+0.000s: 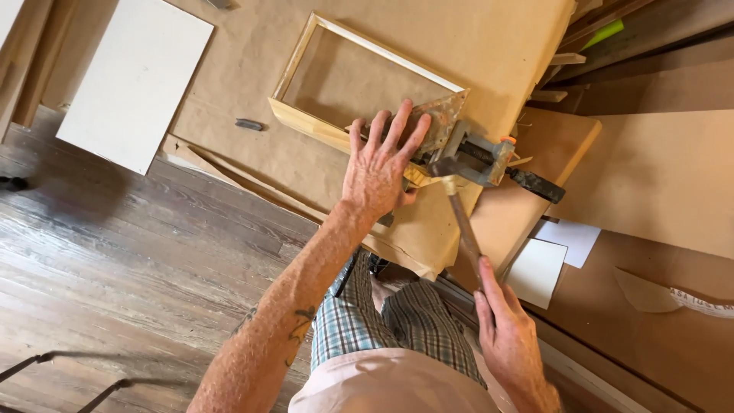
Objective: Securing the corners of a wooden frame using glue and a specialized corner clamp on a workbench.
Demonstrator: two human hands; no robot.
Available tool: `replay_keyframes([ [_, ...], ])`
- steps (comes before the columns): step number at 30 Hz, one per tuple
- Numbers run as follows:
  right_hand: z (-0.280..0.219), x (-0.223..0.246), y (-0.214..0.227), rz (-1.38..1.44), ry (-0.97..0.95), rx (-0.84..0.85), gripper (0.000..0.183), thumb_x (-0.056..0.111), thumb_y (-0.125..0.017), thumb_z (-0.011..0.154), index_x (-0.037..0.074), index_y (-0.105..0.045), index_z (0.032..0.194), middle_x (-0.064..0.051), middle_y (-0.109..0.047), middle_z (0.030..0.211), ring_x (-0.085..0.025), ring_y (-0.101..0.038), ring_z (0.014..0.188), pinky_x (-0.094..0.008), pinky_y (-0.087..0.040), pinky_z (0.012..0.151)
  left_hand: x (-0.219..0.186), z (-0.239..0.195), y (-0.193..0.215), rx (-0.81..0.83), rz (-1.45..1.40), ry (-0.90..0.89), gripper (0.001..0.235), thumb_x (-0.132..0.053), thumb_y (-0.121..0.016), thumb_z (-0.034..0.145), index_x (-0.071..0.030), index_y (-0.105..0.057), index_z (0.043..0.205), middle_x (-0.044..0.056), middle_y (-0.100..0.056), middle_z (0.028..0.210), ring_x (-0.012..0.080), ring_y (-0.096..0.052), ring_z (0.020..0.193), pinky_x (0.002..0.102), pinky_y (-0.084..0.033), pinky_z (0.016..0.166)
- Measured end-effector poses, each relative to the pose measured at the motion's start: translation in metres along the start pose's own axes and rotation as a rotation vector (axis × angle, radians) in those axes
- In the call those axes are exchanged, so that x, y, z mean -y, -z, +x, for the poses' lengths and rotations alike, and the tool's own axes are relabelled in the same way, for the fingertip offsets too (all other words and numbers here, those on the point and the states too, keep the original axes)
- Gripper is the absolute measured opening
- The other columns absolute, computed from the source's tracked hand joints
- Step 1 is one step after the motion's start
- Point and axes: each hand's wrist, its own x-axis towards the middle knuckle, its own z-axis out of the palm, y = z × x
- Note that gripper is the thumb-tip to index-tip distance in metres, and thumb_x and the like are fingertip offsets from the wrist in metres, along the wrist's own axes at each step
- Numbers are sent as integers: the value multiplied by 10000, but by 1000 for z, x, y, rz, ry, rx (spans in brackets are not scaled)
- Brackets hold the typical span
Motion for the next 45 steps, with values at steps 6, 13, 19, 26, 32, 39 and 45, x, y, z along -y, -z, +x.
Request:
replay_keyframes([
  [6, -6, -20, -4, 37, 195, -173, 606, 88, -541, 1019, 26, -353, 1591, -271, -688, 1210, -265, -726, 903, -418, -662, 830, -2, -1, -2, -20, -2, 16, 1443, -792, -920, 461, -252, -250, 1619, 101, -261, 1645, 313, -411, 1368, 577, -377, 1102],
  [13, 1, -14, -3, 17, 20, -30, 574, 183, -492, 1024, 152, -369, 1583, -176, -697, 1172, -239, -718, 701, -401, -670, 674, -3, 2, -2, 8, 9, 7, 1442, -821, -897, 484, -247, -225, 1624, 111, -249, 1639, 317, -402, 1362, 567, -371, 1101],
  [19, 2, -8, -3, 25, 116, -137, 596, 153, -518, 1024, 170, -353, 1597, -166, -693, 1129, -239, -703, 806, -412, -658, 832, -2, 0, 3, -26, 19, 16, 1452, -812, -903, 438, -255, -258, 1613, 98, -277, 1625, 305, -410, 1346, 546, -368, 1091],
  [26, -8, -33, -5, 82, 398, -377, 610, -14, -543, 1037, 17, -316, 1603, -260, -691, 1194, -275, -724, 984, -412, -658, 877, -2, -2, -1, -52, 7, 18, 1444, -806, -914, 448, -243, -268, 1610, 117, -293, 1617, 330, -425, 1349, 564, -384, 1083],
  [32, 10, -6, -11, 94, 45, -53, 582, 164, -554, 1010, 194, -417, 1574, -100, -716, 1033, -152, -655, 636, -335, -664, 734, -1, 0, 0, -6, 51, 15, 1425, -859, -855, 494, -258, -228, 1624, 110, -274, 1625, 331, -402, 1357, 548, -369, 1084],
  [39, 3, -26, -19, 12, 222, -297, 486, 94, -595, 997, -33, -535, 1462, -169, -716, 1209, -239, -718, 1022, -375, -563, 1009, -3, 2, -4, 15, 24, 24, 1506, -869, -883, 454, -254, -185, 1638, 125, -248, 1644, 341, -397, 1384, 577, -365, 1117],
  [45, -3, -23, -6, 73, 335, -327, 534, 4, -604, 990, -77, -458, 1496, -223, -721, 1179, -245, -729, 995, -370, -589, 987, -7, -2, -7, 30, 13, 24, 1516, -867, -886, 470, -246, -157, 1645, 134, -241, 1656, 344, -388, 1409, 581, -354, 1137],
])
